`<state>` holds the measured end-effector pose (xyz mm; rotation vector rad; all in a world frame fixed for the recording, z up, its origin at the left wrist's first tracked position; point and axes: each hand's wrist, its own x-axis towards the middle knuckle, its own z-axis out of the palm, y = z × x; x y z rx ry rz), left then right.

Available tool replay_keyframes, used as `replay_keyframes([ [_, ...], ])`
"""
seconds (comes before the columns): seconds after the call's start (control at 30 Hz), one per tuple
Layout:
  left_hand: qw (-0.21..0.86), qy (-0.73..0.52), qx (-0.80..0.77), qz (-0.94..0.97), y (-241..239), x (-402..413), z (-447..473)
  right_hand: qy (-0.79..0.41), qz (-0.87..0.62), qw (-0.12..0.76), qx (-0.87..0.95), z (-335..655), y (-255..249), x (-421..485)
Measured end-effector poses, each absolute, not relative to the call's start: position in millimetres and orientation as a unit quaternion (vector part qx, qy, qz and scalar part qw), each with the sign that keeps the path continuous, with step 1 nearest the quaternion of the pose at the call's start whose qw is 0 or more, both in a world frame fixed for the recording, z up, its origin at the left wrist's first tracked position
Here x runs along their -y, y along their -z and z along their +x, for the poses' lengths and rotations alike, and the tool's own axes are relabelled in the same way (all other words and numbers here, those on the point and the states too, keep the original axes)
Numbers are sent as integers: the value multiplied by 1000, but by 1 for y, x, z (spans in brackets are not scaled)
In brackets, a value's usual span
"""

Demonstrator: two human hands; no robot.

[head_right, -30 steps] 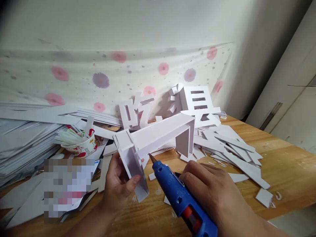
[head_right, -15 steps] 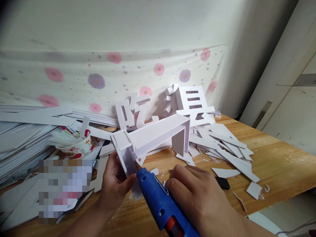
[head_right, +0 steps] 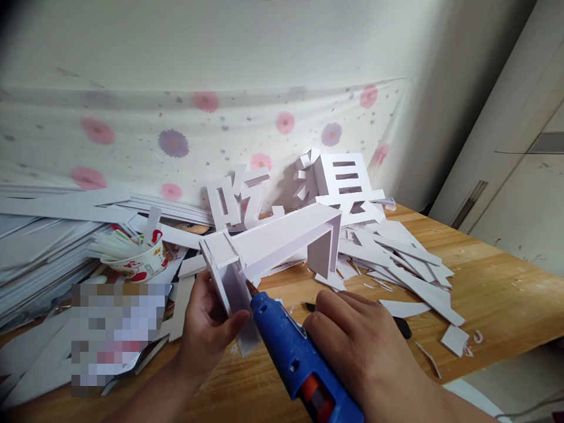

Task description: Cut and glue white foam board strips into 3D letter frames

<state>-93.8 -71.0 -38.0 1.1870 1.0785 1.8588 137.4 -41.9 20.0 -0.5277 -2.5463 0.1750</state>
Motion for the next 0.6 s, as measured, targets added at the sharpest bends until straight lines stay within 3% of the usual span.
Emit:
replay_keyframes([
  [0.6,325,-721,-414,450,38,71,-94,-4,-225,253,941,138,-17,39],
])
